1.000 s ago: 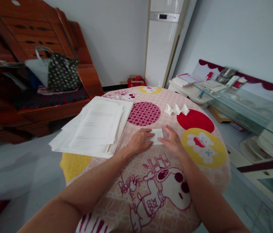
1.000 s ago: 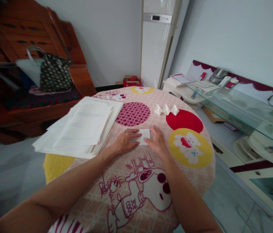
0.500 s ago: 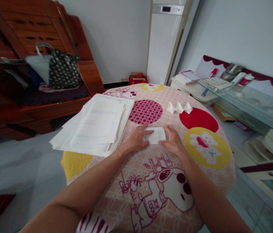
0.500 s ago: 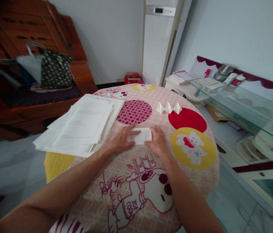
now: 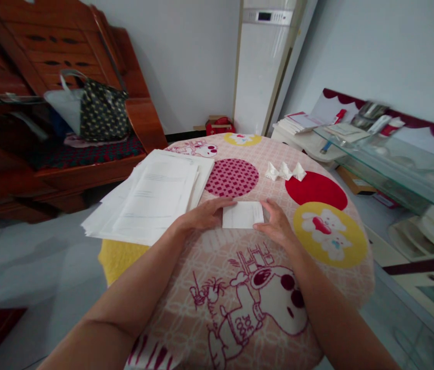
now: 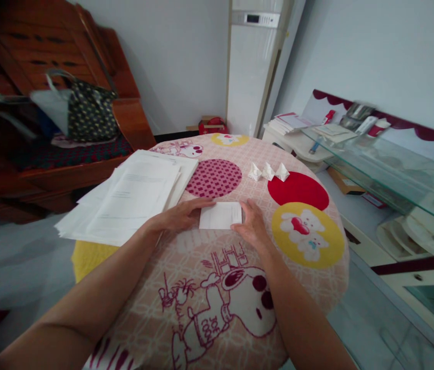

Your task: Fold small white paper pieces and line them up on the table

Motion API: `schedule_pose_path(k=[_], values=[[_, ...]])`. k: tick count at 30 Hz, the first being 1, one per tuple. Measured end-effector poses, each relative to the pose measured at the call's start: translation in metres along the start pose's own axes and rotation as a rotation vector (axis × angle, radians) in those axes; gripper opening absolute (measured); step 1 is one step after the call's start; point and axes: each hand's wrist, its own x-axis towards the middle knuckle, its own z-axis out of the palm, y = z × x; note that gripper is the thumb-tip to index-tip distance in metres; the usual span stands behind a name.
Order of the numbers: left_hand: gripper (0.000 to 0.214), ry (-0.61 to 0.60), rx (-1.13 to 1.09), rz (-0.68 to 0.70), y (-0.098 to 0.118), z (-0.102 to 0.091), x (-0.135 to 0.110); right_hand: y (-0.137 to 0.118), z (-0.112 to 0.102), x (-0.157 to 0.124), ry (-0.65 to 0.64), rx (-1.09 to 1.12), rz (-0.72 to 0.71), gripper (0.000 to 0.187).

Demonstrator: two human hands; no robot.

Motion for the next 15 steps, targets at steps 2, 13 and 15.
schedule_pose_path(k=[2, 13, 15], values=[[0.068, 0.126, -0.037, -0.060, 0.004, 0.002, 0.003, 0.000, -0.001, 0.000, -0.005, 0.003, -0.009, 0.080], [0.044, 0.287, -0.021, -0.276, 0.023, 0.021, 0.022, -0.004, -0.003, 0.000, -0.006, -0.026, -0.024, 0.082], [0.044, 0.300, -0.120, -0.306, 0.022, 0.019, 0.022, -0.005, -0.003, -0.001, 0.007, -0.027, -0.043, 0.079]])
